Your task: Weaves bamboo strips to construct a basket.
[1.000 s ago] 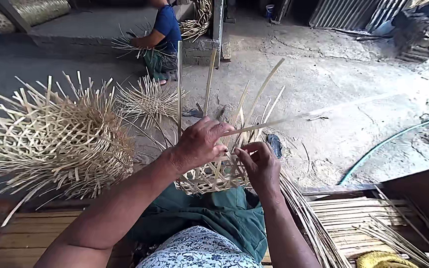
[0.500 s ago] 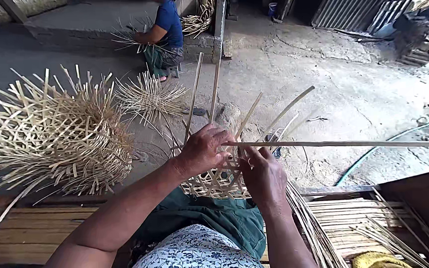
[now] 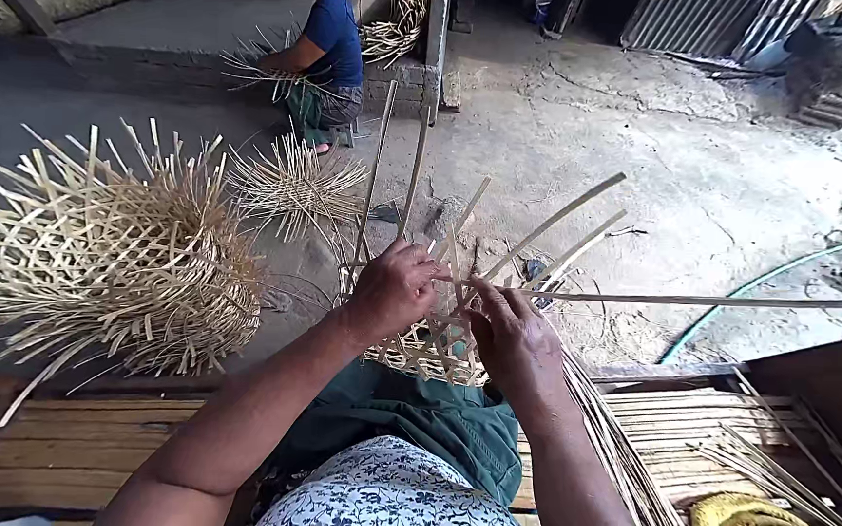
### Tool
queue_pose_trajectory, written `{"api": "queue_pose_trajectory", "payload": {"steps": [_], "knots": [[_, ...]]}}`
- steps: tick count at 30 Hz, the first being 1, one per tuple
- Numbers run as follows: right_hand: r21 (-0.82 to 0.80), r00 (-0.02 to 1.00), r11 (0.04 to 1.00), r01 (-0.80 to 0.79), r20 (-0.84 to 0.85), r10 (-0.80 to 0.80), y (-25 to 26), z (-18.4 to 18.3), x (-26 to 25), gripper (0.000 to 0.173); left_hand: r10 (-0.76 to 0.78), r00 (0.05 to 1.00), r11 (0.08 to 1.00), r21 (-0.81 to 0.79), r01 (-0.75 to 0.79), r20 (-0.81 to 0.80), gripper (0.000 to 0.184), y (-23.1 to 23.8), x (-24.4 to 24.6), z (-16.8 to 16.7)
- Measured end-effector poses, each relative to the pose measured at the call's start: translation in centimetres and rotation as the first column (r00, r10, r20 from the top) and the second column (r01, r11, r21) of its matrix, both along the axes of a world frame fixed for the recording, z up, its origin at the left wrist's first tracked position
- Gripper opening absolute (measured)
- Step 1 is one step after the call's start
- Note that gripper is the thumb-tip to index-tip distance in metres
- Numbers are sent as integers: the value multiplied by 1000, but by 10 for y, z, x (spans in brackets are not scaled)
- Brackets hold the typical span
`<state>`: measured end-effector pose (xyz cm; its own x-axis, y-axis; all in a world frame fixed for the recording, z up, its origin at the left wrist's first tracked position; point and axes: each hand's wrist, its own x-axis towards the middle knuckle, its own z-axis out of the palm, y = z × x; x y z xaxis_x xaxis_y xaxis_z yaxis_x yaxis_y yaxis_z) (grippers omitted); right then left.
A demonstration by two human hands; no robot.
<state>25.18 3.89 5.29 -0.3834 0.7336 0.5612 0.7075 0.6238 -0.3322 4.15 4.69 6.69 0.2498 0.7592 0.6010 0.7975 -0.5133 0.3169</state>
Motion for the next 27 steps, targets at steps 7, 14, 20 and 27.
{"api": "queue_pose_trajectory", "payload": {"steps": [7, 14, 20, 27], "knots": [[-155, 998, 987, -46, 24, 51, 0, 13, 2, 30, 45, 922, 869, -470, 153, 385, 13, -2, -10, 20], [-366, 1000, 930, 23, 16, -19, 8, 21, -3, 32, -120, 979, 992, 51, 114, 166, 28, -11, 2, 4], [-254, 943, 961, -107, -332, 17, 16, -10, -1, 22, -149, 932, 987, 8, 161, -330, 42, 11, -3, 14], [-294, 834, 952, -91, -545, -89, 17, -6, 4, 28, -75, 994, 991, 101, 83, -79, 38, 0, 12, 31]]}}
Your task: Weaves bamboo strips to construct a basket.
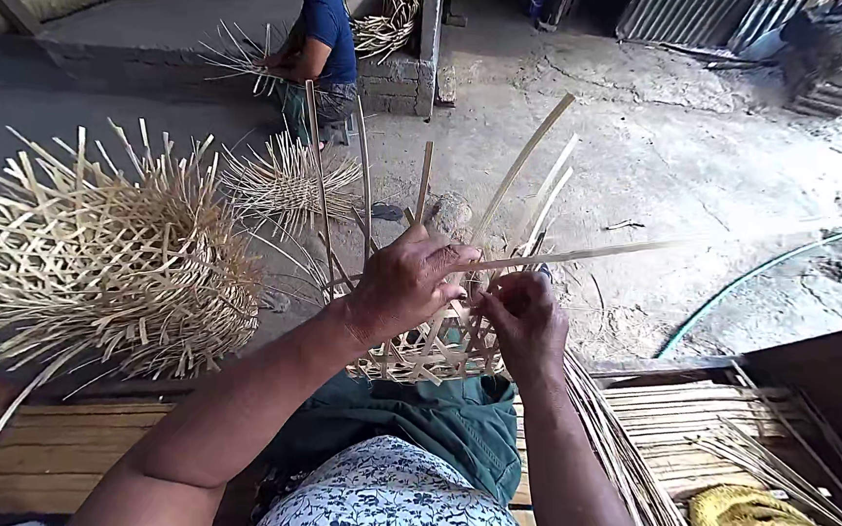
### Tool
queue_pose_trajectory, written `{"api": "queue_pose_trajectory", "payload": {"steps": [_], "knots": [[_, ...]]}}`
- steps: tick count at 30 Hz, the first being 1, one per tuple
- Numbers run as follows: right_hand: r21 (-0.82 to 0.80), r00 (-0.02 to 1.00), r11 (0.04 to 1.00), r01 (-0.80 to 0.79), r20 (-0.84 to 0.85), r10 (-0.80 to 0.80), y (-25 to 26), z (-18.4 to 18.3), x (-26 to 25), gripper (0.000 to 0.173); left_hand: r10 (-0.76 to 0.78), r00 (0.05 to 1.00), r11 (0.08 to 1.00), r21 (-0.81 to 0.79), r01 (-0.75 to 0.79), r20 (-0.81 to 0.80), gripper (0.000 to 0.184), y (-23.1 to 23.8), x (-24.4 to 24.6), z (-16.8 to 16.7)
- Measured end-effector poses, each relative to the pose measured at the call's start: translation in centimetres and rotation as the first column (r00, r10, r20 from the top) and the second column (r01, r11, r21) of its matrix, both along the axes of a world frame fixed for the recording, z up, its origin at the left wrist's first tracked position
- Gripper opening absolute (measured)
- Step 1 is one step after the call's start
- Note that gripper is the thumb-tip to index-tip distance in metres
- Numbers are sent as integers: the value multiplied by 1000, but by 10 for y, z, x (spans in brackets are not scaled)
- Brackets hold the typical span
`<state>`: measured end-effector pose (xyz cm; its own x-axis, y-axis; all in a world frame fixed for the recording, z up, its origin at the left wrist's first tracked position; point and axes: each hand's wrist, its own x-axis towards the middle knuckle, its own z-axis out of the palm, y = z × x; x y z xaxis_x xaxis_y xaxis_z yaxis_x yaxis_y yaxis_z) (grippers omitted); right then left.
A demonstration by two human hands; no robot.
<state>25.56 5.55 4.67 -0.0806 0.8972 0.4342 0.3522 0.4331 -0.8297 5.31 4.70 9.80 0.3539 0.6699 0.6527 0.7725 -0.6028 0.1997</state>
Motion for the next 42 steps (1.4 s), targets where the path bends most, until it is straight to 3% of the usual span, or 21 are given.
{"api": "queue_pose_trajectory", "payload": {"steps": [3, 6, 9, 11, 13, 15, 17, 19, 21, 23, 24, 27, 29, 32, 35, 38, 42], "knots": [[-43, 999, 999, -25, 27, 26, 4, -6, 1, 34, 6, 1000, 1000, -30, -5, 28, 30, 0, 0, -13], [-7, 947, 998, 57, 318, -52, -7, 6, 2, 44, 1, 999, 999, -52, 2, 47, 27, -1, 0, -18], [96, 871, 983, 153, 457, -180, -19, 20, -1, 30, -24, 996, 996, -79, 31, 89, 26, -2, 1, -16], [7, 941, 997, 76, 329, -75, -11, 17, 4, 17, -56, 988, 992, -107, 72, 144, 24, -1, 0, -16], [-163, 978, 965, -203, -85, 191, 7, 4, 15, 12, -66, 978, 990, -110, 89, 196, 21, 2, -3, -20], [-191, 837, 866, -462, -418, 355, 20, -6, 21, 15, -25, 980, 995, -87, 42, 198, 19, 4, -6, -27], [-121, 789, 841, -527, -437, 431, 22, -12, 22, 15, 27, 989, 999, -47, -21, 144, 18, 8, -6, -32], [-36, 880, 896, -442, -213, 426, 14, -12, 20, 20, 71, 997, 997, -4, -71, 44, 24, 10, -7, -36], [105, 958, 967, -230, 201, 206, -1, -4, 13, 33, 110, 993, 994, 11, -110, -37, 26, 9, -7, -36], [222, 904, 971, -85, 426, -18, -11, -1, 4, 38, 131, 990, 991, 23, -130, -57, 27, 3, -6, -34], [226, 878, 972, -63, 476, -53, -12, -1, 3, 37, 131, 990, 991, 43, -128, -55, 26, -2, -4, -32], [232, 866, 969, -89, 499, -40, -7, -1, 6, 31, 40, 996, 989, 145, -28, -77, 29, -10, 5, -23], [217, 885, 967, -131, 466, 15, -6, -3, 5, 21, -32, 981, 996, 78, 48, -190, 36, -5, 9, -23], [164, 939, 980, -117, 340, 56, -4, -8, 4, 21, -40, 941, 998, -56, 22, -337, 35, 11, 4, -21], [108, 979, 994, -25, 202, 3, -2, -7, 6, 18, -29, 972, 999, -22, 24, -232, 30, 13, -1, 0], [34, 992, 999, 42, 119, -46, -2, 4, 7, 31, -15, 996, 999, 28, 18, -89, 31, 2, 9, 9], [-79, 980, 996, 50, 194, -33, -1, 12, 9, 34, -3, 1000, 999, 46, 4, -29, 38, -3, 17, -5]]}}
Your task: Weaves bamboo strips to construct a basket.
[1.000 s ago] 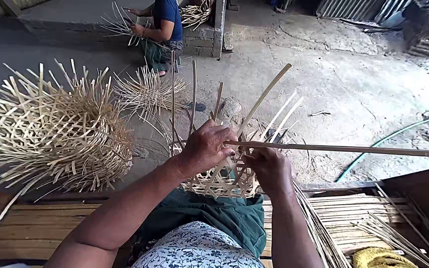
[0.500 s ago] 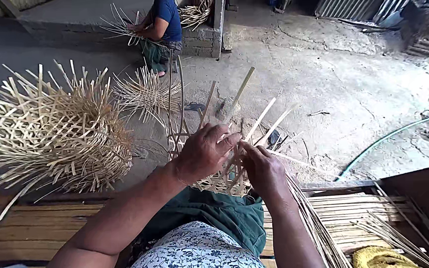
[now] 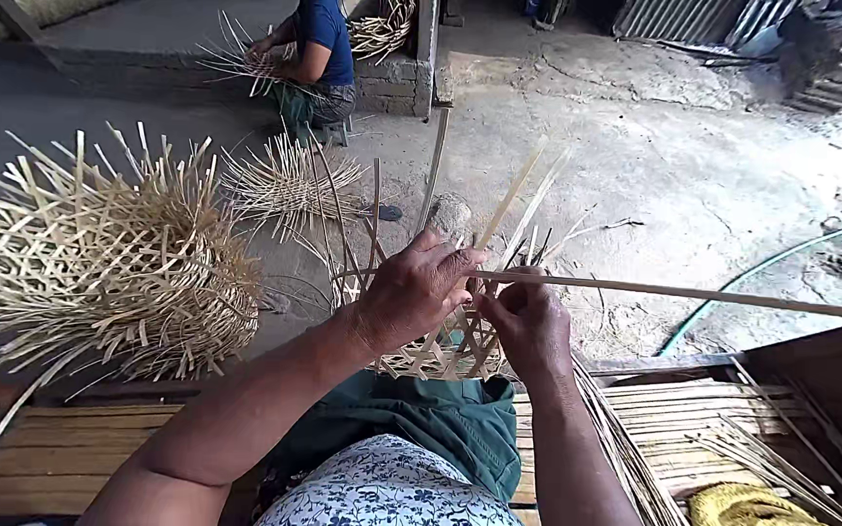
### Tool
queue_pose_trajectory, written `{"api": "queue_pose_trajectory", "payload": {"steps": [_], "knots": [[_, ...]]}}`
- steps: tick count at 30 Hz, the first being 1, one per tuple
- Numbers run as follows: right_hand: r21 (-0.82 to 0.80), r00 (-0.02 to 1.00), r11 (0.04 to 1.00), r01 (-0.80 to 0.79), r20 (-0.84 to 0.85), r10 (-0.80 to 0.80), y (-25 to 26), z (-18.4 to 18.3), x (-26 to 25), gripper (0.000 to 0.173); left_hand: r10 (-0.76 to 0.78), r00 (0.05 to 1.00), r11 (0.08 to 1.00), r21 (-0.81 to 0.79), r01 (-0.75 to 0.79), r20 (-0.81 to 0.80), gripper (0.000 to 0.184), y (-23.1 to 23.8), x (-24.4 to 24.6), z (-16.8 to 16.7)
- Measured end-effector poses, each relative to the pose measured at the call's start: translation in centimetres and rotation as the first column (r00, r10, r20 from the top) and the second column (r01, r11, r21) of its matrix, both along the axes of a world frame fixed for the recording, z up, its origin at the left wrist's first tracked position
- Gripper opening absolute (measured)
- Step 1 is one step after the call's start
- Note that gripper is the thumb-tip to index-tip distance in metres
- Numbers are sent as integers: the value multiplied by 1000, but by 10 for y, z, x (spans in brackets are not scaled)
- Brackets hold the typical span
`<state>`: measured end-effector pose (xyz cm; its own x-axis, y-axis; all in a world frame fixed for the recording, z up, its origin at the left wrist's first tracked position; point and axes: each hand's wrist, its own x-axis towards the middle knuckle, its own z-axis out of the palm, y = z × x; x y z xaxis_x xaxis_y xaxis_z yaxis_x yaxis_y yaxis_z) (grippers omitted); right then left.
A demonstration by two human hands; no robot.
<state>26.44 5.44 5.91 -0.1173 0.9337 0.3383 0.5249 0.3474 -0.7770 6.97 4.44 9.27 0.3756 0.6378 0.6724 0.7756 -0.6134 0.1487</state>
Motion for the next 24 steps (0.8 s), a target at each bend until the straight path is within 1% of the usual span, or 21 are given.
{"api": "queue_pose_trajectory", "payload": {"steps": [2, 4, 5, 6, 7, 8, 9, 10, 11, 13, 16, 18, 19, 20, 21, 22, 24], "knots": [[15, 992, 1000, 0, 126, -1, -5, 4, -1, 37, 4, 1000, 1000, -16, -4, 19, 31, -1, -1, -9], [62, 969, 998, -5, 246, -11, -12, 10, -2, 42, -12, 999, 1000, -22, 12, 38, 24, -3, 1, -10], [62, 965, 998, -19, 262, 3, -15, 11, 0, 39, -24, 998, 999, -27, 25, 52, 22, -5, 2, -10], [34, 971, 998, -52, 234, 43, -15, 11, 2, 33, -39, 997, 999, -34, 41, 68, 21, -5, 2, -10], [-19, 981, 994, -106, 163, 108, -11, 9, 7, 26, -57, 995, 997, -43, 61, 88, 21, -4, 0, -11], [-87, 983, 980, -179, 32, 182, -5, 6, 12, 20, -74, 991, 996, -50, 80, 114, 21, -2, -2, -13], [-131, 957, 954, -270, -145, 251, 1, 1, 15, 15, -94, 985, 993, -61, 104, 147, 22, 0, -4, -14], [-151, 912, 926, -346, -285, 294, 5, -2, 16, 13, -106, 978, 990, -70, 120, 178, 21, 2, -6, -15], [-153, 870, 905, -398, -375, 319, 8, -5, 16, 12, -110, 974, 989, -74, 127, 199, 21, 3, -7, -15], [-129, 807, 885, -448, -484, 338, 12, -11, 17, 10, -111, 966, 989, -69, 130, 235, 20, 6, -8, -18], [-61, 769, 887, -458, -528, 361, 16, -19, 18, 11, -85, 962, 992, -71, 107, 259, 18, 12, -9, -21], [57, 776, 894, -445, -473, 417, 18, -28, 17, 13, -49, 975, 996, -57, 63, 216, 17, 13, -9, -22], [126, 818, 901, -416, -382, 431, 16, -31, 17, 15, -25, 986, 999, -32, 31, 166, 18, 13, -8, -23], [184, 878, 910, -371, -250, 408, 12, -32, 15, 19, 8, 995, 1000, -5, -7, 101, 18, 13, -7, -25], [232, 934, 921, -313, -100, 343, 6, -30, 11, 23, 43, 998, 999, 1, -43, 35, 18, 13, -7, -26], [266, 967, 930, -253, 39, 251, -1, -26, 6, 29, 71, 997, 997, -7, -72, -23, 17, 12, -8, -27], [314, 968, 938, -145, 243, 69, -13, -19, -5, 36, 88, 994, 995, -34, -90, -62, 16, 8, -9, -24]]}}
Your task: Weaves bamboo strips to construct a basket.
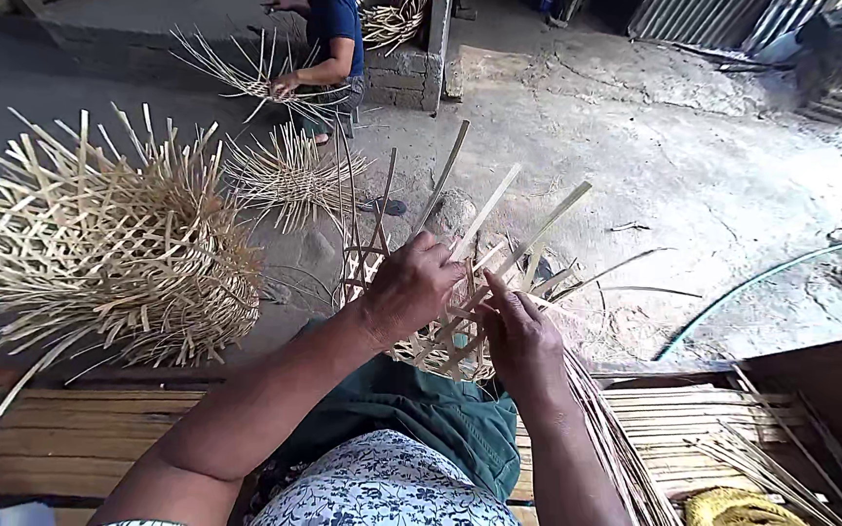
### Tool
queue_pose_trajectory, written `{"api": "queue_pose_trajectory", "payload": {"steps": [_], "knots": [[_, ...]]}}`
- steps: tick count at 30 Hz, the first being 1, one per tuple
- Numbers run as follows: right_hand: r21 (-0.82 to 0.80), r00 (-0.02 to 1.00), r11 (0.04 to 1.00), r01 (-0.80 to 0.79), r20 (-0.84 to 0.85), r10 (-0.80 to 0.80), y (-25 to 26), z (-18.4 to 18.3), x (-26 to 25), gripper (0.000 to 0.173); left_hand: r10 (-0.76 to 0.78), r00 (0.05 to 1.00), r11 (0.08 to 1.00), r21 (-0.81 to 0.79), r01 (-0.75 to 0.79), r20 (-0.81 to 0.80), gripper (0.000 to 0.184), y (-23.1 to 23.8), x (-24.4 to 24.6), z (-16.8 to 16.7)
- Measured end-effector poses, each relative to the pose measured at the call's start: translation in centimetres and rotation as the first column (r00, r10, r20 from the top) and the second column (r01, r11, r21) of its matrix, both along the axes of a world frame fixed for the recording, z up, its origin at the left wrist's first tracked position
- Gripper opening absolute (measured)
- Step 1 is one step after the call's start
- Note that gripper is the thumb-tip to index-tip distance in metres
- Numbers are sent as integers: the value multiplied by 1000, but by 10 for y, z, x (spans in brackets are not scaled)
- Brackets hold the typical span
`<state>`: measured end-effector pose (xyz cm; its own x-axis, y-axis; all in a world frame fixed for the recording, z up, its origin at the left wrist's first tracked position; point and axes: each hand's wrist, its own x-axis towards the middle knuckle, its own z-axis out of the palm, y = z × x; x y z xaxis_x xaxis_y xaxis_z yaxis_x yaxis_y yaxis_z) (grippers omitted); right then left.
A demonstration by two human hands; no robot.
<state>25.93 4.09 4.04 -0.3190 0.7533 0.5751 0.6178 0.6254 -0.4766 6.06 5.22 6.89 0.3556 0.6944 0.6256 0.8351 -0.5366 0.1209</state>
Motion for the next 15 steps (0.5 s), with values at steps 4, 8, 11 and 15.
{"api": "queue_pose_trajectory", "payload": {"steps": [4, 8, 11, 15], "knots": [[65, 991, 998, 15, 132, -23, 1, 10, 6, 27, -21, 953, 957, -270, 106, 302, 23, -9, -6, 21], [41, 989, 998, 44, 139, -49, -3, 19, 0, 30, 98, 827, 839, -493, 231, 554, 33, -10, -13, 26], [-1, 977, 990, 142, 164, -139, -4, 21, -5, 34, -35, 824, 879, -376, 294, 565, 12, -11, -12, 17], [-46, 961, 981, 188, 217, -174, -6, 28, -7, 39, -122, 943, 984, -89, 156, 310, 18, -10, -5, 9]]}}
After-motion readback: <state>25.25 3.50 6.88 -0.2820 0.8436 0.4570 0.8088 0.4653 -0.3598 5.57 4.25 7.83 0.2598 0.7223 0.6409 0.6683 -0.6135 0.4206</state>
